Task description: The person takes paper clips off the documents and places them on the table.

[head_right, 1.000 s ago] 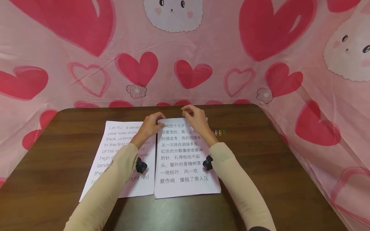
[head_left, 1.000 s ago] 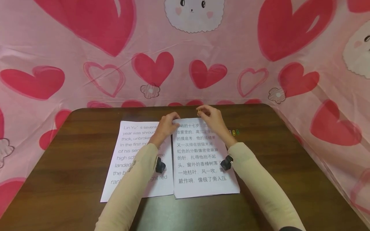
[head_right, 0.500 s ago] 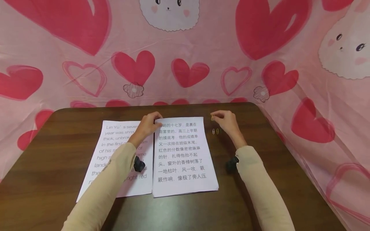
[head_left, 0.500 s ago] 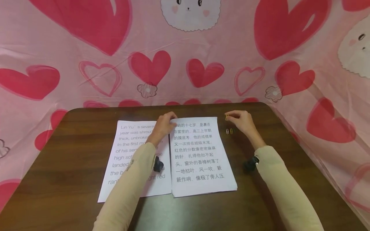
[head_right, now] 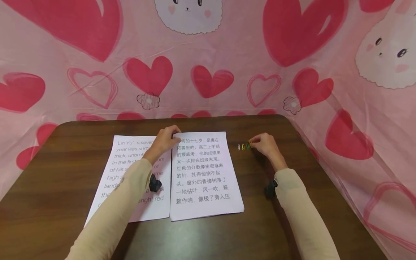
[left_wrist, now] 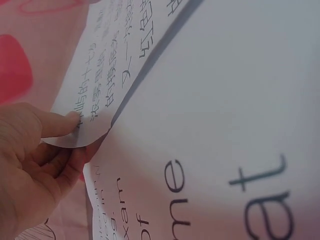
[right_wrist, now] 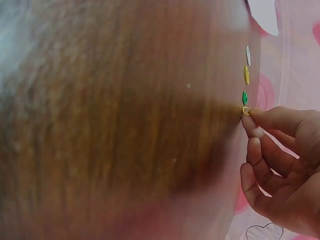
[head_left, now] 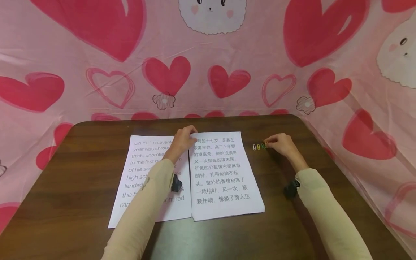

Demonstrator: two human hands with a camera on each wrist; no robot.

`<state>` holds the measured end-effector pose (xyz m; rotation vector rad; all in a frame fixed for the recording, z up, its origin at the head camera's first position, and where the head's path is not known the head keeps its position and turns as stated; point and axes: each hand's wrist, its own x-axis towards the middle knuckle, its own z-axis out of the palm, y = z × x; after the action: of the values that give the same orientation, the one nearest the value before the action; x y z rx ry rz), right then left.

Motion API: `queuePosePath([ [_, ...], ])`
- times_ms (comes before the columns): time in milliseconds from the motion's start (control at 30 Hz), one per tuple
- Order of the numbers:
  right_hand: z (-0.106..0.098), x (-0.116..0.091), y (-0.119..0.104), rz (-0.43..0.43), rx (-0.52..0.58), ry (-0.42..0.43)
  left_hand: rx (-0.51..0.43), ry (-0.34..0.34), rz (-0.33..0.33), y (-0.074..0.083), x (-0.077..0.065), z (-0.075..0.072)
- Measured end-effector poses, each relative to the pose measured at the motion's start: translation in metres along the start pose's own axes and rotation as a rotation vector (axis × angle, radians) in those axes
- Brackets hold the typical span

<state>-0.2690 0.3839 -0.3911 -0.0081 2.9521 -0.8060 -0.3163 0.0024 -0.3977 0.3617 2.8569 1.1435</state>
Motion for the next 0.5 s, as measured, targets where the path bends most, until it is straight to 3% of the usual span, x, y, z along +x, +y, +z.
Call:
queuePosePath([
  [500, 0.0038, 0.0042, 0.0055, -0.014, -0.010, 0.003, -0.010, 0.008, -0.021, 0.0003, 0.0000, 0.0017],
])
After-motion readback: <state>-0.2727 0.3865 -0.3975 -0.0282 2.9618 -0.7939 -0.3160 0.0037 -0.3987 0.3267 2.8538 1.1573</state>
